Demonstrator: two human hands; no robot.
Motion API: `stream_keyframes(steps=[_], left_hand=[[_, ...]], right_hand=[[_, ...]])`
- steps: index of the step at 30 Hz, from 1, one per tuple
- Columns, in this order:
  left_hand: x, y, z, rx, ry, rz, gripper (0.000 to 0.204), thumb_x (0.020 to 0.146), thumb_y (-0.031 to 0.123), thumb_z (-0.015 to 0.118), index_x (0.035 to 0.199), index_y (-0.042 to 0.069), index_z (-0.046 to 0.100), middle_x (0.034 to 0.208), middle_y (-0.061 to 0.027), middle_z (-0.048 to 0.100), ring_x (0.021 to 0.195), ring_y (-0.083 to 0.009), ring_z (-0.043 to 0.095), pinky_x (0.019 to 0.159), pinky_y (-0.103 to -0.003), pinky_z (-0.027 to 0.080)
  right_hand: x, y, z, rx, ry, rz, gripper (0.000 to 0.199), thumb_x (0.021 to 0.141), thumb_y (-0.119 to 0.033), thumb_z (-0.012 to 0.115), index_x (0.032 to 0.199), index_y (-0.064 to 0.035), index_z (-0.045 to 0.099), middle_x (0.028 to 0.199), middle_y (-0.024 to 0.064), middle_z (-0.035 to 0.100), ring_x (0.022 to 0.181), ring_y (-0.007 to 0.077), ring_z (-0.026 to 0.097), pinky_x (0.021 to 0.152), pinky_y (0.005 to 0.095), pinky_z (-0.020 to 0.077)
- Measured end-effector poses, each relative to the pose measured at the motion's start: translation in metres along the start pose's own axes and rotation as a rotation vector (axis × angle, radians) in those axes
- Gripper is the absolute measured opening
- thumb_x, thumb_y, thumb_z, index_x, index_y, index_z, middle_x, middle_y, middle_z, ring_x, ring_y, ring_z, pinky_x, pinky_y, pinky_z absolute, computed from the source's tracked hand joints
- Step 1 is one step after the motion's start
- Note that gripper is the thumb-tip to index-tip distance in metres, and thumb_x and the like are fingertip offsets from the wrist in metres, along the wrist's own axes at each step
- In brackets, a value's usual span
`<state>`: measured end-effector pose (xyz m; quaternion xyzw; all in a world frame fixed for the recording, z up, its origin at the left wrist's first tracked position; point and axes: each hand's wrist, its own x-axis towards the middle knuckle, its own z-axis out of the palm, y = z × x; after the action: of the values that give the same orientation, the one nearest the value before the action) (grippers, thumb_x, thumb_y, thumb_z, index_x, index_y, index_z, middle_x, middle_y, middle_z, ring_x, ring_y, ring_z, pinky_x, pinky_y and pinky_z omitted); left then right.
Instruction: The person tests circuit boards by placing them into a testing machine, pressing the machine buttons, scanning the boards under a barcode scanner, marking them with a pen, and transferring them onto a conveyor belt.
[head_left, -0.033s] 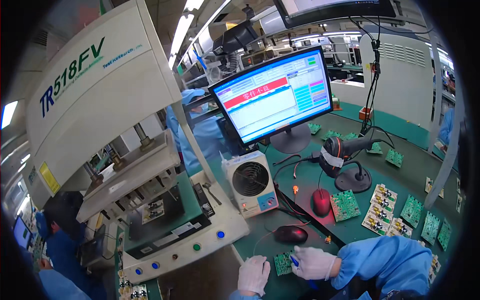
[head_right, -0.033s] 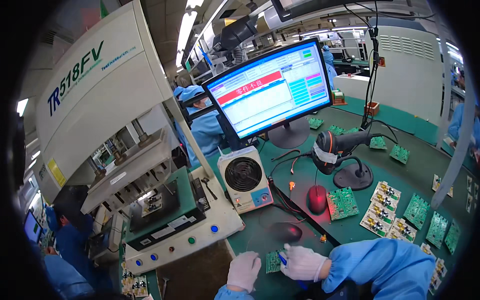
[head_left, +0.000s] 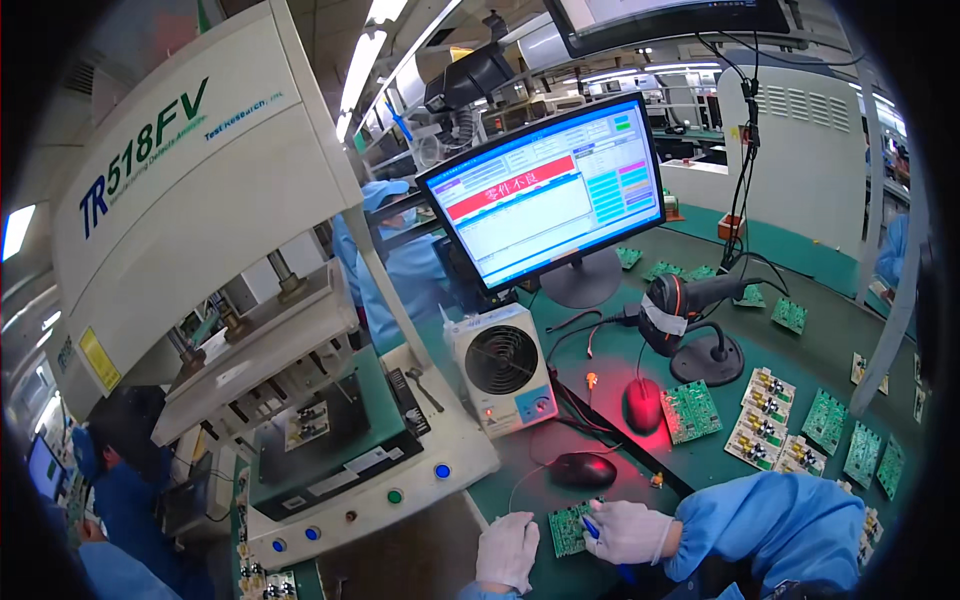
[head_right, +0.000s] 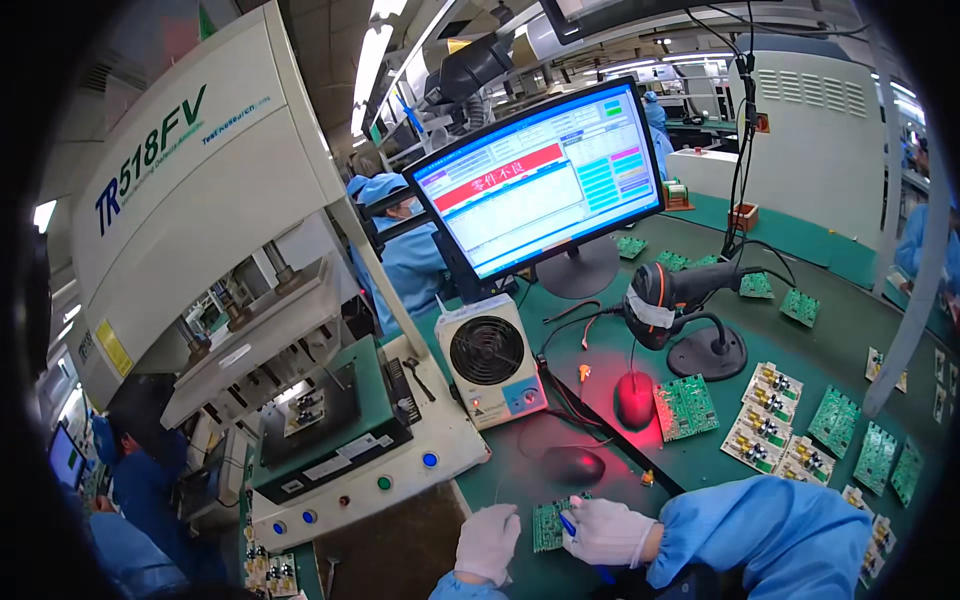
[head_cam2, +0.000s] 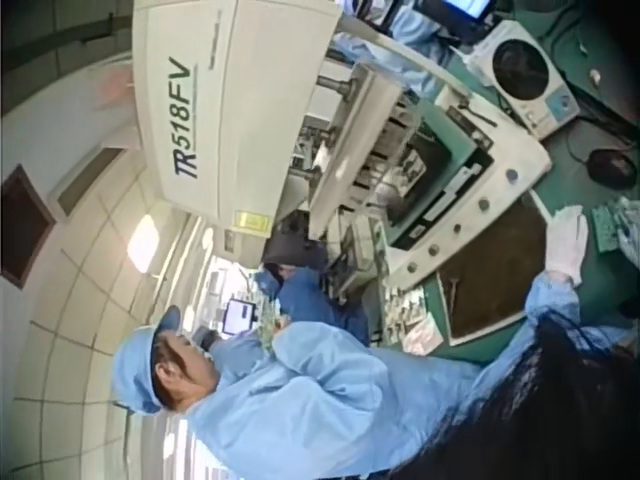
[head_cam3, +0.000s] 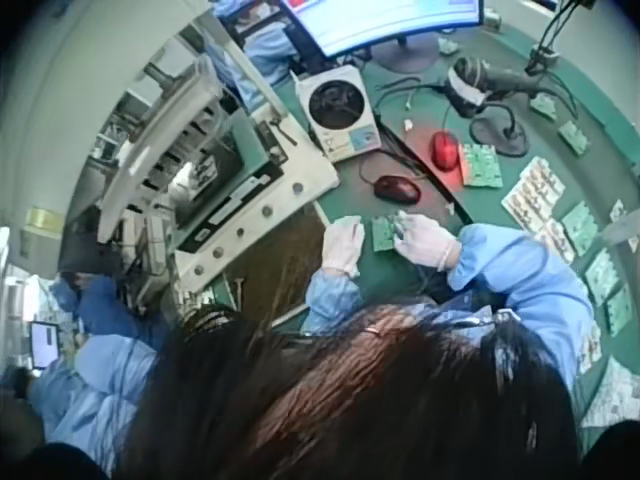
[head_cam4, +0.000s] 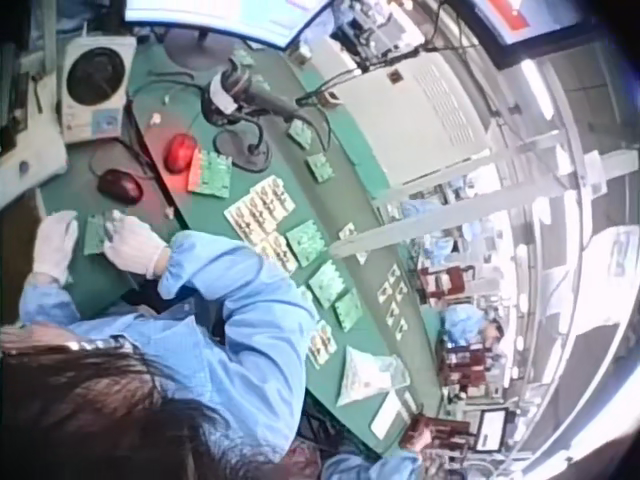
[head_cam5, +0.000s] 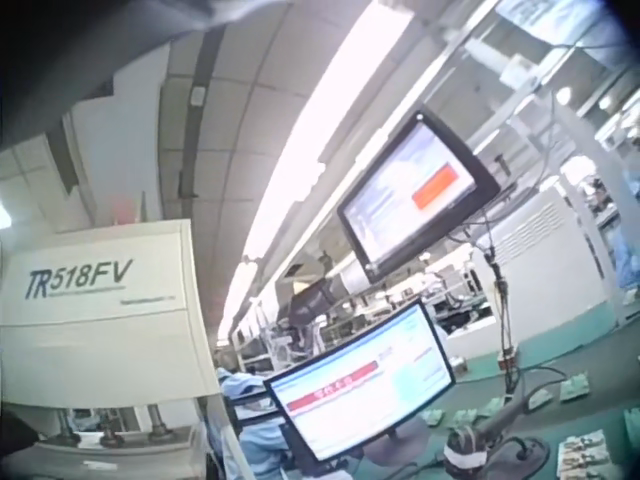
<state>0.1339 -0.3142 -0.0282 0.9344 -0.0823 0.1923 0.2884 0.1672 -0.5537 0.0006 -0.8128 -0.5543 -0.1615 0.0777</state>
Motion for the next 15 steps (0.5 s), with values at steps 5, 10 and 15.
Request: stream_keyframes(steps=[5, 10, 15], left_hand=[[0.010, 0.007, -0.009, -0.073, 0.026, -0.070, 0.028, 0.091, 0.024, 0.056, 0.101, 0.002, 0.069, 0.099, -0.0173, 0.069, 0.093, -0.0354, 0.065, 0.085, -0.044, 0.050], [0.006, 0.012, -0.007, 0.050, 0.000, 0.036, 0.034, 0.094, 0.034, 0.057, 0.105, 0.003, 0.067, 0.099, -0.0174, 0.069, 0.095, -0.0356, 0.064, 0.084, -0.045, 0.050], [0.000, 0.019, -0.010, 0.006, 0.007, 0.006, 0.034, 0.092, 0.036, 0.060, 0.102, 0.004, 0.068, 0.100, -0.0161, 0.069, 0.095, -0.0357, 0.064, 0.085, -0.045, 0.050]], right_hand=[[-0.004, 0.008, 0.011, -0.043, 0.092, -0.119, 0.020, 0.084, -0.018, 0.063, 0.097, -0.0032, 0.062, 0.082, 0.0177, 0.061, 0.080, 0.0324, 0.065, 0.072, 0.0424, 0.0552], [-0.008, 0.004, 0.016, 0.469, -0.023, 0.376, 0.030, 0.091, -0.029, 0.057, 0.108, -0.0040, 0.059, 0.104, 0.0141, 0.063, 0.102, 0.0357, 0.061, 0.092, 0.0461, 0.0504], [-0.013, 0.008, 0.024, 0.229, -0.010, -0.009, 0.034, 0.093, -0.038, 0.056, 0.107, -0.0080, 0.061, 0.120, 0.0115, 0.059, 0.108, 0.0364, 0.058, 0.094, 0.0463, 0.0492]])
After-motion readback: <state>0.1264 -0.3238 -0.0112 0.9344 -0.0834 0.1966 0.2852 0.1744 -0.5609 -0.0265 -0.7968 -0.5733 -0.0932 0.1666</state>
